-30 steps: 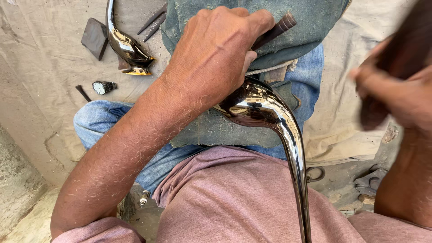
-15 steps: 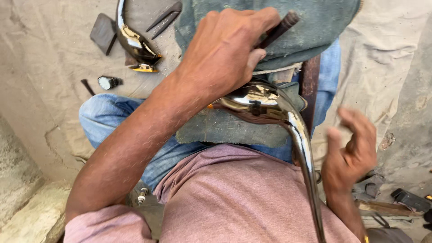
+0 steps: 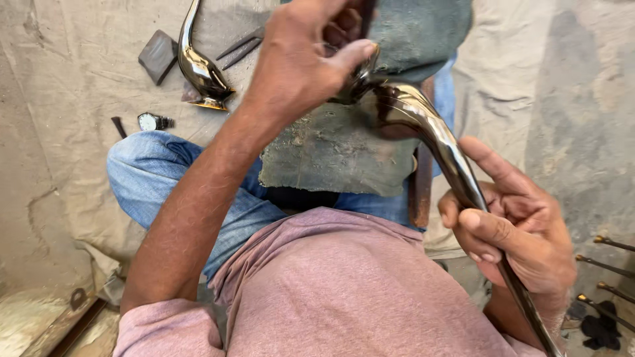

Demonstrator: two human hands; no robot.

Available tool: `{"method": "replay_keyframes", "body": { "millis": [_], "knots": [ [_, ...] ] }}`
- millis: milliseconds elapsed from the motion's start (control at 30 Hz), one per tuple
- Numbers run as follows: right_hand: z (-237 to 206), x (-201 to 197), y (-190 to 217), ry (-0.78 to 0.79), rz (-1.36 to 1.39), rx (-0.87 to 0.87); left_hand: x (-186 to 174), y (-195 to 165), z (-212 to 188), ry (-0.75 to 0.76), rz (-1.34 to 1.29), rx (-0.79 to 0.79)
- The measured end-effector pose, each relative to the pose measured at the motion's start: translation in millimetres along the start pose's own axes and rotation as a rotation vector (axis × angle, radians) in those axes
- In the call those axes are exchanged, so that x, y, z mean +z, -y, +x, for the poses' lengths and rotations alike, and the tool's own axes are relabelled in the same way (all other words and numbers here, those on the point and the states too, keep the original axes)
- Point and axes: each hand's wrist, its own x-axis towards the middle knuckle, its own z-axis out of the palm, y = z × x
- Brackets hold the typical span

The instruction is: The person sits cross-legged and uses a wooden mallet and metal punch to shape a shiny, curved metal object resting on a denim pad. They repeatedly strike the punch to refine the object's form, occasionally repositioning the object and tools.

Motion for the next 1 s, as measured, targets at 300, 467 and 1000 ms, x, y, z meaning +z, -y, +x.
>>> {"method": "replay_keyframes", "body": {
  "millis": [300, 467, 1000],
  "knots": [
    [3.4, 83.2, -59.9, 0.151, -0.926, -0.241, -24.5, -21.1, -57.0, -0.075, -0.089, -0.178],
    [-2.8, 66.1, -98.4, 0.211, -1.035, -0.305, -16.9, -10.7, -89.0, -0.087, -0.261, -0.288],
    [60.9, -92.7, -172.3, -0.388, -0.731, 0.083, 36.0, 23.9, -35.3, -0.116, -0.3, 0.051]
  ]
}}
